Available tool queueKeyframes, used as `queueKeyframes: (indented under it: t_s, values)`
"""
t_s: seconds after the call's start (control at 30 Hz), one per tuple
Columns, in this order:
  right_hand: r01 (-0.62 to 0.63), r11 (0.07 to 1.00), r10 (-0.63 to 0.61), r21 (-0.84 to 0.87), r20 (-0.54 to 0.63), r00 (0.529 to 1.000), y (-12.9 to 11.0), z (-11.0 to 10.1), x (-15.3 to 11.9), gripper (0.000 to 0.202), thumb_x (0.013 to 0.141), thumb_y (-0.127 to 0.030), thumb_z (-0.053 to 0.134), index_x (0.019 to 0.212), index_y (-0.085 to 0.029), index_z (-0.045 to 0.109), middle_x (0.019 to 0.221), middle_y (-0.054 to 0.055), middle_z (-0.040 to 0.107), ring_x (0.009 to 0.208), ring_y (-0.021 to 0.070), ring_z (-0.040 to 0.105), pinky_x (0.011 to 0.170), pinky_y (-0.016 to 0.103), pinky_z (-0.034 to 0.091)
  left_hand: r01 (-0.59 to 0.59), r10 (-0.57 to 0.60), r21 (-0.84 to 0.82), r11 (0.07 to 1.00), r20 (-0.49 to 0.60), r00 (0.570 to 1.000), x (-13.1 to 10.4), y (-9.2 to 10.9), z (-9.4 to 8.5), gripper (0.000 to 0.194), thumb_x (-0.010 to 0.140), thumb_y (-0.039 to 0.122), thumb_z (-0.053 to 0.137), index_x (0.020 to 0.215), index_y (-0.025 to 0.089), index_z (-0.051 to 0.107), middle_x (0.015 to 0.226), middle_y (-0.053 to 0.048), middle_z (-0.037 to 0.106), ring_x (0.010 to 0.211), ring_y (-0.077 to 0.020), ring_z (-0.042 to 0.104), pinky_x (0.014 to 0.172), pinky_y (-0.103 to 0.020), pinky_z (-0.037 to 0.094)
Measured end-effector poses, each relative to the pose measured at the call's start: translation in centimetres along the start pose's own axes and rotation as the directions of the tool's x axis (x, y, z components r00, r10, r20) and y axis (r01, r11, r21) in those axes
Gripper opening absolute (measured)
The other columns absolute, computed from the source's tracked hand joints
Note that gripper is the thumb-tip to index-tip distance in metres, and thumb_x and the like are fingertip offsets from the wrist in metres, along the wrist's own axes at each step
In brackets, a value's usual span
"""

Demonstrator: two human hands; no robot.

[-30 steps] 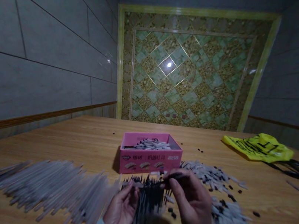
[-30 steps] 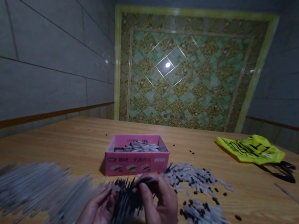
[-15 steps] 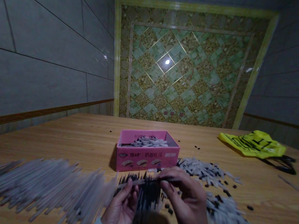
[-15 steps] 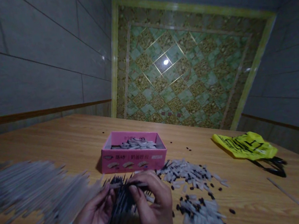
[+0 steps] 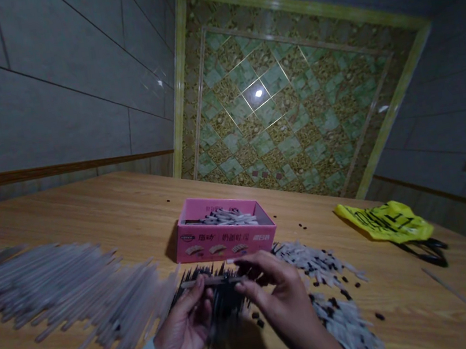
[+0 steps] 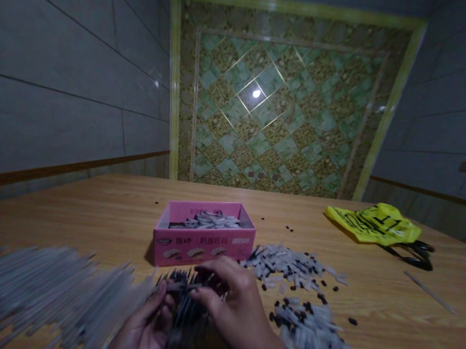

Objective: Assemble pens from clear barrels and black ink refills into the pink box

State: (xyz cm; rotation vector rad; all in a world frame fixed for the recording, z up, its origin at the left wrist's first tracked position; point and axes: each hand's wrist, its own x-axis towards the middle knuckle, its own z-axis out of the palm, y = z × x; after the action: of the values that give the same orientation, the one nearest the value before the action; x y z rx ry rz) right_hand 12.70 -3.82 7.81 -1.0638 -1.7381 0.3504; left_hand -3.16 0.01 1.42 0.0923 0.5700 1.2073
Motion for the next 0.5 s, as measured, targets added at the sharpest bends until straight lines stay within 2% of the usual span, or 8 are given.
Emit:
queueKeyframes:
  t_s: [0.13,0.2,0.27,0.33,0.5]
  values:
    - [-0.125,0.991,0.119,-0.053,-0.104,0.987,2.3,-1.9,1.0,0.012,0.079,-0.025,0.059,0.085,-0.019,0.067,0.077,0.004,0.069,0.069,0.0169,0.062,0.058,0.025,0.047,-0.051,0.048,-0.053,0.997,-0.054,0.997,0.3,0.3,0.1,0.019,0.084,0.001,0.044,0.076,0.009,0.06,0.061,-0.003,0.065,0.046,-0.0076,0.063,0.039,-0.012,0.053]
    - [-0.155,0.963,0.142,-0.218,-0.073,0.987,3.9,-2.5,1.3,0.013,0.08,-0.025,0.057,0.084,-0.019,0.068,0.077,0.004,0.07,0.068,0.0175,0.063,0.058,0.025,0.045,-0.053,0.05,-0.049,0.997,-0.066,0.997,0.3,0.3,0.2,0.018,0.084,0.001,0.045,0.076,0.009,0.059,0.061,-0.002,0.064,0.044,-0.0067,0.062,0.038,-0.012,0.052]
    - [-0.168,0.865,0.196,-0.473,0.012,0.98,5.5,-2.6,1.1,0.012,0.076,-0.02,0.058,0.081,-0.02,0.069,0.077,0.004,0.071,0.07,0.0178,0.063,0.059,0.024,0.043,-0.039,0.037,-0.032,0.999,-0.073,0.997,0.2,0.3,0.3,0.017,0.084,0.002,0.046,0.075,0.009,0.059,0.058,-0.001,0.062,0.042,-0.0059,0.061,0.036,-0.011,0.051]
    - [-0.166,0.754,0.275,-0.636,0.075,0.959,7.0,-2.5,0.7,0.015,0.07,-0.013,0.058,0.074,-0.021,0.07,0.072,0.003,0.071,0.067,0.0174,0.063,0.058,0.022,0.04,-0.028,0.026,-0.022,0.999,-0.068,0.997,0.1,0.3,0.3,0.018,0.084,0.002,0.045,0.075,0.009,0.059,0.057,0.0,0.06,0.042,-0.0055,0.06,0.036,-0.011,0.051]
    - [-0.194,0.639,0.361,-0.744,0.068,0.93,9.6,-2.7,-0.2,0.018,0.061,-0.009,0.058,0.067,-0.02,0.07,0.07,0.007,0.072,0.07,0.0227,0.065,0.054,0.024,0.034,-0.039,0.037,-0.026,0.999,-0.065,0.997,0.2,0.4,0.1,0.018,0.084,0.003,0.046,0.073,0.008,0.059,0.059,-0.001,0.06,0.042,-0.0055,0.06,0.036,-0.011,0.051]
